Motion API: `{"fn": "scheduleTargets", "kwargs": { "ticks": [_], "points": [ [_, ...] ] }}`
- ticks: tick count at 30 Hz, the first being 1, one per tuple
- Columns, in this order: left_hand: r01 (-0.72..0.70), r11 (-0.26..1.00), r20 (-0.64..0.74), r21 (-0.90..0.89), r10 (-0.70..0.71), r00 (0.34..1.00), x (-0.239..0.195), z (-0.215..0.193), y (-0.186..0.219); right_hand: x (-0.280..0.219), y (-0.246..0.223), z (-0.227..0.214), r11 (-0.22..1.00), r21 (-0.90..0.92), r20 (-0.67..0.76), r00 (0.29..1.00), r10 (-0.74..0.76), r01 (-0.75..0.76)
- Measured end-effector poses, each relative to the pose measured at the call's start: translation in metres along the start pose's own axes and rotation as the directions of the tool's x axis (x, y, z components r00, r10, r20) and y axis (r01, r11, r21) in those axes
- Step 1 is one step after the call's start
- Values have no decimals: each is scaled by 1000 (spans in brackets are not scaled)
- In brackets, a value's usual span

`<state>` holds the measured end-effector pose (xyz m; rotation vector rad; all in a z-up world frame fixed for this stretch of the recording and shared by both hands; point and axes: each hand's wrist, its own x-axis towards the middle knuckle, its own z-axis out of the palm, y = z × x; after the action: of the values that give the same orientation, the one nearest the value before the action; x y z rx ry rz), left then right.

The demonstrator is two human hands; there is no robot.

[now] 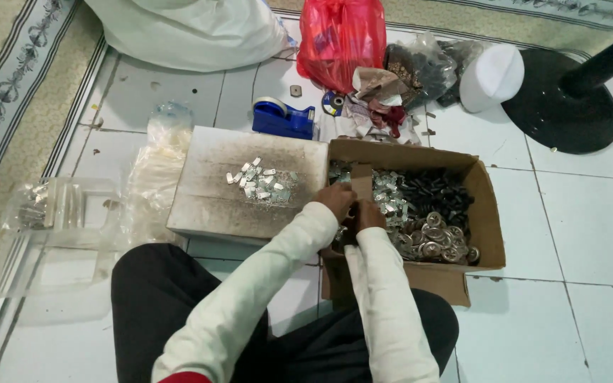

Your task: Sorting and transferring small silver-colored metal components from a flat board into a cardboard box.

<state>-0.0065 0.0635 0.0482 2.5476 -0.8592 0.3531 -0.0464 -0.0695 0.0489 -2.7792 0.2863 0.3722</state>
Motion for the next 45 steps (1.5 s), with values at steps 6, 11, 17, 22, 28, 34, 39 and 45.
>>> {"fn": "scheduleTargets", "kwargs": {
  "ticks": [6, 11, 17, 22, 28, 34, 39, 45],
  "points": [
    [-153, 882, 640, 445, -194, 743, 42, 80, -9, 56, 46, 80, 988, -149, 66, 997, -30, 39],
    [-277, 818, 691, 505, -191, 697, 39, 87, -10, 44, 31, 53, 991, -123, 75, 996, -46, 55],
    [-288, 811, 685, 510, -180, 706, 37, 66, -3, 45, 33, 48, 993, -99, 27, 997, -69, 71],
    [-269, 818, 667, 508, -177, 723, 38, 75, -7, 40, 34, 49, 991, -131, 6, 999, -36, 37],
    [-288, 813, 686, 507, -177, 706, 36, 55, -2, 3, 14, 0, 999, 20, 38, 999, 36, -37],
    [67, 974, 630, 218, -193, 752, 44, 48, -12, 16, 58, 15, 938, 346, -134, 989, 62, -12],
    [536, 731, 469, -422, -330, 819, 46, -41, -6, -3, 39, -4, 668, 742, -59, 987, 152, -59],
    [525, 583, 341, -620, -402, 850, 22, -25, -9, 13, 40, 3, 297, 948, 39, 967, 254, -116]
  ]
}}
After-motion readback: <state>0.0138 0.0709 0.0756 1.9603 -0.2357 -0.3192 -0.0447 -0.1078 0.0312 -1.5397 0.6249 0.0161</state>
